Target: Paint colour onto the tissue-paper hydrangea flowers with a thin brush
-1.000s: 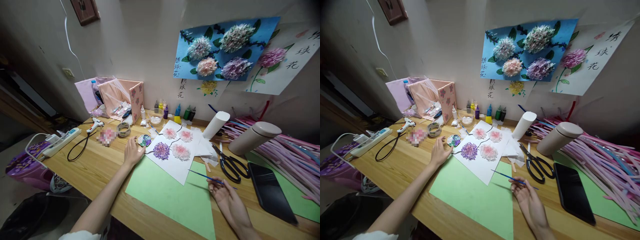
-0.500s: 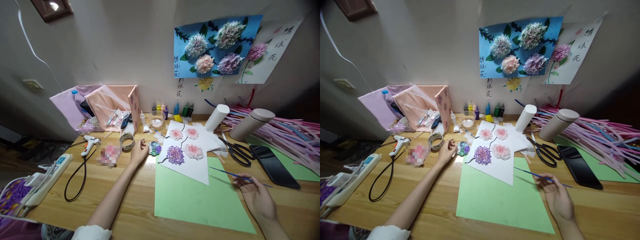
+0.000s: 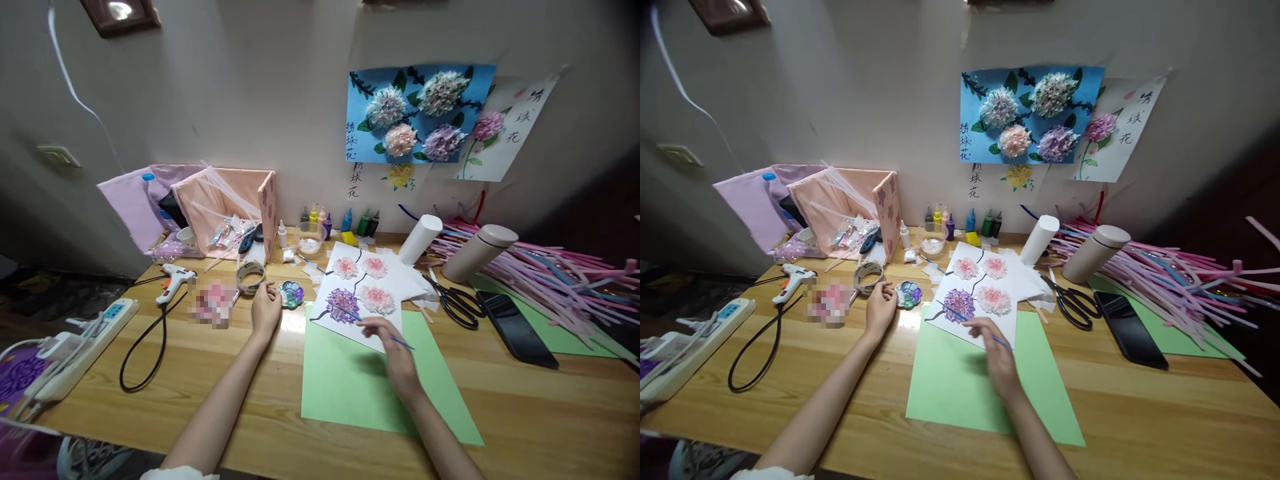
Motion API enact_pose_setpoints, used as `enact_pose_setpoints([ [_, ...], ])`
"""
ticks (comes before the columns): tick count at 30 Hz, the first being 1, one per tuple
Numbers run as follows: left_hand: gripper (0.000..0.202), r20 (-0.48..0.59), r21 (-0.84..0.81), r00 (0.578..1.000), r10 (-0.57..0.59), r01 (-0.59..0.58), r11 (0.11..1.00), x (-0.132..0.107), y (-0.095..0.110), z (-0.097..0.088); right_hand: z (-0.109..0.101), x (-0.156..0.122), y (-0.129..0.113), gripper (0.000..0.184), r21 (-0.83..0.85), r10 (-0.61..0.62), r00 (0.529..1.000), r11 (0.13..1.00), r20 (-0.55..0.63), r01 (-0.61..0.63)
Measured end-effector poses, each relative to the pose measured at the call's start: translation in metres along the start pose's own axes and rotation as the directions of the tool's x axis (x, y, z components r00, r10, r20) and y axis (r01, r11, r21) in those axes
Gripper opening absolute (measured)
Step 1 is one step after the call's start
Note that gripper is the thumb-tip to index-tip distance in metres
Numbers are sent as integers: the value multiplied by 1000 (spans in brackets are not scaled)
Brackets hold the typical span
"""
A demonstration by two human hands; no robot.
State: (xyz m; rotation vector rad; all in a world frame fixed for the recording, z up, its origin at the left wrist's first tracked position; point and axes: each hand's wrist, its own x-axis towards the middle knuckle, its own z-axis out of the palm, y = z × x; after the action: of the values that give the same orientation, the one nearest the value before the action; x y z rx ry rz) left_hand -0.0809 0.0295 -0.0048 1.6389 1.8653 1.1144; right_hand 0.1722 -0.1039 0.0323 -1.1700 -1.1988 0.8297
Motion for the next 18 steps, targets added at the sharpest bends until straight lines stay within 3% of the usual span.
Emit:
enact_pose_setpoints([
  [4,23,-77,22,997,-30,32,999,-4,-7,-14,49,26,-18,28,-250,-157,939,938,307,239],
  [6,20,-88,28,996,-27,30,999,-4,-9,-18,65,34,-19,27,-302,-175,912,906,371,296],
  [9,19,-67,25,998,-16,17,1000,-3,-9,-22,78,34,-13,28,-317,-186,904,894,384,318],
  [14,15,-13,50,1000,12,-11,999,-5,-6,-30,90,9,6,30,-285,-193,923,912,332,294],
  [18,17,-68,132,997,21,-12,991,-3,-4,-46,98,-6,18,30,-245,-204,917,923,342,297],
])
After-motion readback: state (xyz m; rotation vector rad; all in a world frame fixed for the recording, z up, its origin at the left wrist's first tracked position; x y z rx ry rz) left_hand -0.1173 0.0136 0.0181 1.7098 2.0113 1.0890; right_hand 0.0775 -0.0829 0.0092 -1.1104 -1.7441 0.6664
